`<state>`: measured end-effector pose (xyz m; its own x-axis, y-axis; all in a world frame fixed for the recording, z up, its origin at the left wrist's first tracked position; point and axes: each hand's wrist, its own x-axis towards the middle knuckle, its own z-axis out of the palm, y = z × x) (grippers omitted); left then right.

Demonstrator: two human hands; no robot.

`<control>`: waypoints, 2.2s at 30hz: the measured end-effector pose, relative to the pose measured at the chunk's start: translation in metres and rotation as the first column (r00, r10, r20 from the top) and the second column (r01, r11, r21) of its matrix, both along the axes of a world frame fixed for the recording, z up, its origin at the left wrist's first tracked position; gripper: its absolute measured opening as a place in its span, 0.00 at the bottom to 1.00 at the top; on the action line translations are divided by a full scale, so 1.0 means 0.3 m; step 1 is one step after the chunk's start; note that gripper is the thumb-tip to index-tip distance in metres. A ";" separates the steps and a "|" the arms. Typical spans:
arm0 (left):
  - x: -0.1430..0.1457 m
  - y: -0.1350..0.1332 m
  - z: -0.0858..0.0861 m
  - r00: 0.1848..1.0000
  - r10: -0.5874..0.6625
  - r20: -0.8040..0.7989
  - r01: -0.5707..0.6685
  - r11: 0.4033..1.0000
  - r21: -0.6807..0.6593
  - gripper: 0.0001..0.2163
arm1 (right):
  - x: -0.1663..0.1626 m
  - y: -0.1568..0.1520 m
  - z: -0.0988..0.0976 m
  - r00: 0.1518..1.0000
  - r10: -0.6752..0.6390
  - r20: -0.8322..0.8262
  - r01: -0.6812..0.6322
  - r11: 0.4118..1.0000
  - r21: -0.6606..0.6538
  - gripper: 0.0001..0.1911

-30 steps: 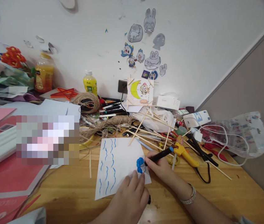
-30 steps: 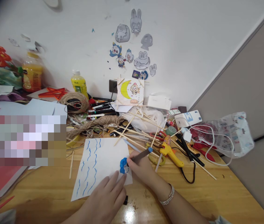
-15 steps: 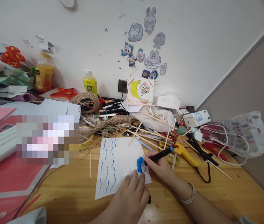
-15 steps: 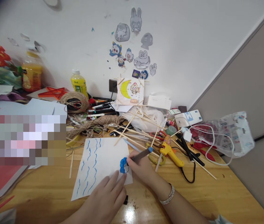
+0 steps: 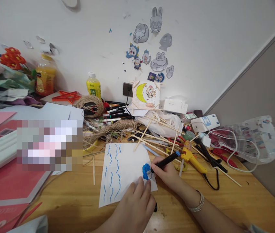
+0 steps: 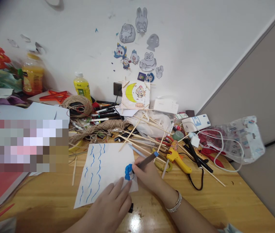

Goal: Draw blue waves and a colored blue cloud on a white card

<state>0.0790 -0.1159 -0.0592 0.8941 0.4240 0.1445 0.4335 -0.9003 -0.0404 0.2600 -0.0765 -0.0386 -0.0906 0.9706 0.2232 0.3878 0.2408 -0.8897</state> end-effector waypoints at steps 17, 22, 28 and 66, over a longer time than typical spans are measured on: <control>0.001 -0.001 -0.001 1.000 0.002 0.001 -0.002 1.000 -0.003 0.16 | 0.002 0.002 -0.005 1.000 -0.018 -0.012 0.018 1.000 0.003 0.13; -0.001 0.004 -0.004 0.999 -0.007 0.052 0.004 0.999 0.051 0.14 | 0.004 -0.011 -0.002 0.999 -0.040 -0.020 0.041 0.999 0.028 0.12; -0.008 0.001 0.019 0.956 -0.114 0.272 0.060 0.978 0.198 0.07 | 0.025 -0.001 -0.001 0.988 -0.147 0.052 0.141 0.984 0.105 0.15; -0.238 0.300 0.206 0.931 0.362 -0.038 -0.357 0.890 -0.283 0.14 | 0.015 -0.014 0.014 0.810 0.173 0.560 -0.311 0.937 0.161 0.35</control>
<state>0.0075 -0.0259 0.0027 0.6712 0.7412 -0.0152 0.7283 -0.6554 0.2001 0.2646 -0.0806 -0.0343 -0.4857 0.8258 0.2865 0.6816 0.5630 -0.4674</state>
